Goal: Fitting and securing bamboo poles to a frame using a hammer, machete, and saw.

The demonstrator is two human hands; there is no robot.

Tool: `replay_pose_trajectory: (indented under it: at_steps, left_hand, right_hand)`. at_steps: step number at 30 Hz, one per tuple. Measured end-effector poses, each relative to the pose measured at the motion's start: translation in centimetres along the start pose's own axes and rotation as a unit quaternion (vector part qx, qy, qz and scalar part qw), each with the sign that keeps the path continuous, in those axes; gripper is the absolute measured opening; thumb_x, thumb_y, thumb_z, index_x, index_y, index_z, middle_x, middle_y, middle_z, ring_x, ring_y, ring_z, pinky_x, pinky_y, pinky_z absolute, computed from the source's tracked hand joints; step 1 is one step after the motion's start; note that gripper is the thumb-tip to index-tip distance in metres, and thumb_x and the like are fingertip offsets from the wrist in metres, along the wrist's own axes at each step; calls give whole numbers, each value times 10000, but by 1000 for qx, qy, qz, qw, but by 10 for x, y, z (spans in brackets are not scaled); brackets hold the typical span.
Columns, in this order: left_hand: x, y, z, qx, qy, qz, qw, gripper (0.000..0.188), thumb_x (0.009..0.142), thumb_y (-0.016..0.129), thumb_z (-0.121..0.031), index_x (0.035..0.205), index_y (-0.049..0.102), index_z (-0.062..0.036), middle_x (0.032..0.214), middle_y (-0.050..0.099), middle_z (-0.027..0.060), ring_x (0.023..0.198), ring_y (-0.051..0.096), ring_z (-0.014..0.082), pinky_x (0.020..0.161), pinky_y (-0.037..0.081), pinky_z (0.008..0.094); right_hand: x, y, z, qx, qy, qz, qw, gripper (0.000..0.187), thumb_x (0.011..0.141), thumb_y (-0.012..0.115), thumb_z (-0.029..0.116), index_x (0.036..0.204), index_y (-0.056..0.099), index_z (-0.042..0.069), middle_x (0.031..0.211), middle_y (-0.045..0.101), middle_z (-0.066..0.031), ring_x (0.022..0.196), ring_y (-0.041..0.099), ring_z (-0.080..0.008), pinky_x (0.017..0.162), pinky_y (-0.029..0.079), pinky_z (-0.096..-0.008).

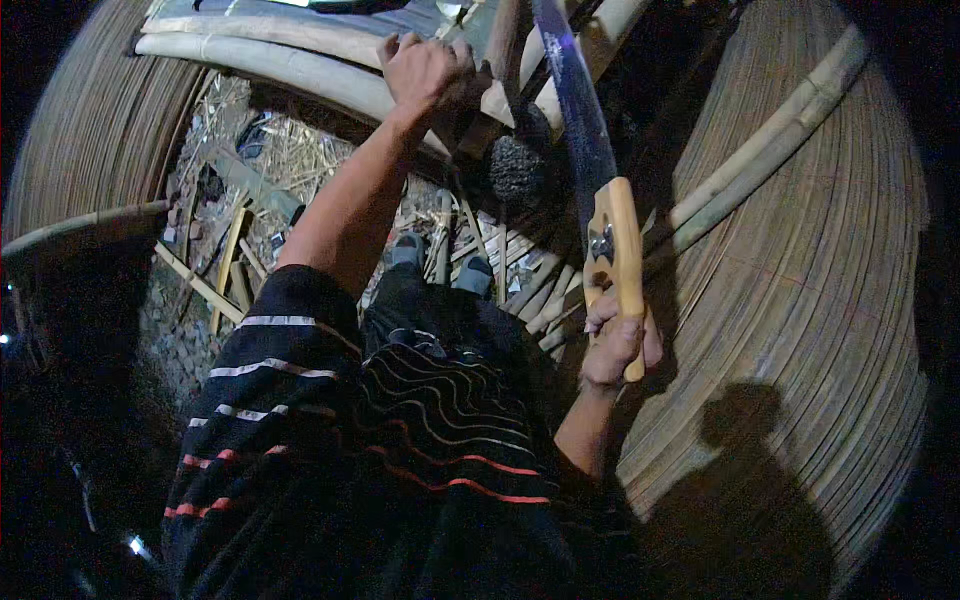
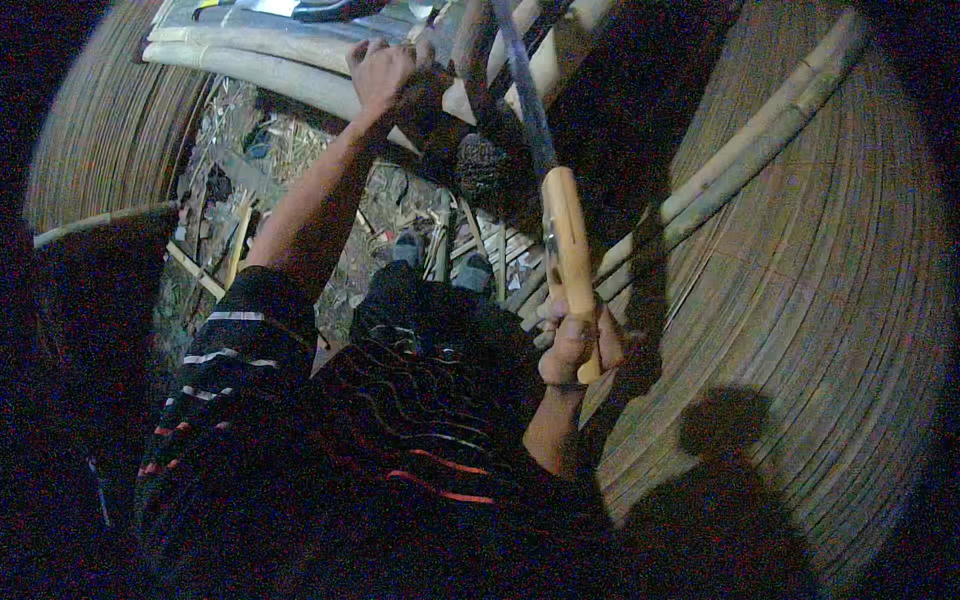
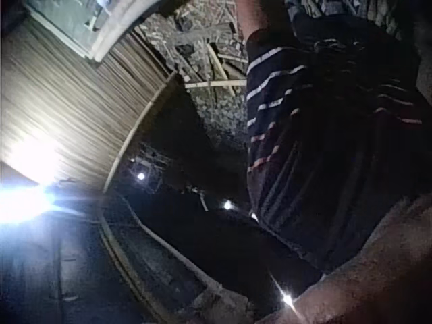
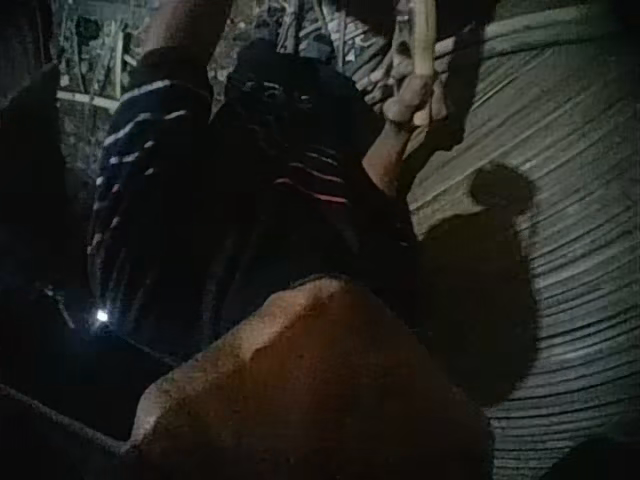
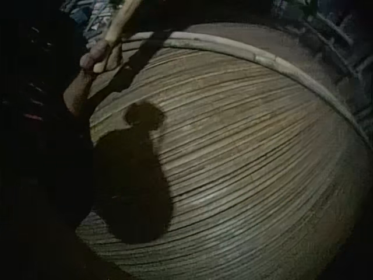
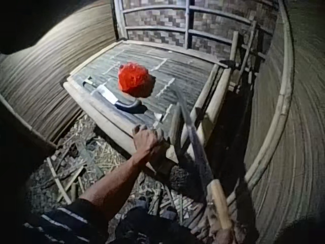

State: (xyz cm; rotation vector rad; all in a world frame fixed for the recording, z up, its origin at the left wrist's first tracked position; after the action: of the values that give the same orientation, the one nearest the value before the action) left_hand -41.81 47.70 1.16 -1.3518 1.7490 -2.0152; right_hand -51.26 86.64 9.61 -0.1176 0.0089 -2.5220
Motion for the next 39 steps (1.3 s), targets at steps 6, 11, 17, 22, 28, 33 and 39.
replay_pose_trajectory:
  at_steps: [6, 11, 17, 22, 28, 33, 39]
  left_hand:
    - [6, -10, 2, -37, -23, -5, 999, 370, 983, 554, -385, 850, 757, -106, 779, 727, 125, 800, 667, 317, 956, 381, 537]
    - [12, -16, 4, -145, -71, 0, 987, 344, 985, 575, -397, 885, 743, -115, 825, 736, 124, 897, 670, 316, 1034, 364, 519]
    - [2, -6, 16, -291, -75, 74, 951, 392, 994, 568, -438, 1061, 727, -86, 1048, 717, 168, 1083, 619, 353, 1155, 268, 537]
    - [5, -26, 25, -418, -50, 172, 891, 377, 944, 631, -420, 1071, 701, -72, 1098, 671, 168, 1171, 576, 363, 1168, 275, 544]
    - [3, -33, 41, -435, 44, 192, 879, 564, 799, 778, -460, 1198, 660, -79, 1199, 628, 161, 1247, 527, 373, 1185, 265, 557]
    - [3, -27, 35, -371, 99, 249, 889, 714, 690, 876, -349, 1307, 602, -118, 1210, 581, 131, 1238, 506, 357, 1157, 304, 559]
    - [8, -26, 28, -349, 114, 231, 901, 574, 708, 820, -208, 1254, 661, -128, 1166, 592, 130, 1202, 531, 338, 1134, 325, 564]
  right_hand:
    - [48, 9, 32, -322, -506, -71, 797, 267, 976, 657, 213, 961, 659, -54, 707, 605, -116, 572, 557, -166, 509, 433, -277]
    - [142, 79, 65, -355, -308, 30, 882, 213, 971, 719, 193, 923, 702, -13, 687, 643, -136, 602, 645, -204, 537, 488, -352]
    - [234, 190, 69, -356, -468, 50, 807, 269, 841, 844, 262, 859, 655, 70, 780, 677, -144, 670, 672, -359, 582, 531, -432]
    - [298, 282, 54, -430, -517, 102, 733, 285, 837, 833, 300, 866, 649, 84, 803, 659, -144, 691, 661, -368, 591, 529, -451]
    - [327, 366, 20, -483, -545, 137, 671, 321, 798, 837, 349, 885, 677, 85, 831, 669, -101, 760, 675, -318, 668, 531, -425]
    - [343, 389, -19, -511, -522, 170, 661, 296, 798, 810, 337, 869, 667, 87, 877, 663, -95, 876, 662, -320, 728, 541, -438]
    - [352, 369, -28, -571, -406, 232, 675, 502, 678, 895, 356, 1074, 706, 112, 1073, 634, -85, 1095, 588, -323, 899, 473, -494]
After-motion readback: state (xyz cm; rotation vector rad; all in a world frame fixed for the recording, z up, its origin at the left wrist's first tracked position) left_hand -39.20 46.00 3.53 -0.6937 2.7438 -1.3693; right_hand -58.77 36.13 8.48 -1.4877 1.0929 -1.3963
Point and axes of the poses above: each hand's wrist, its own x-axis towards the middle knuckle, its own y-axis out of the palm, z = x × y, the point moved 7 cm from there along x, towards the middle knuckle
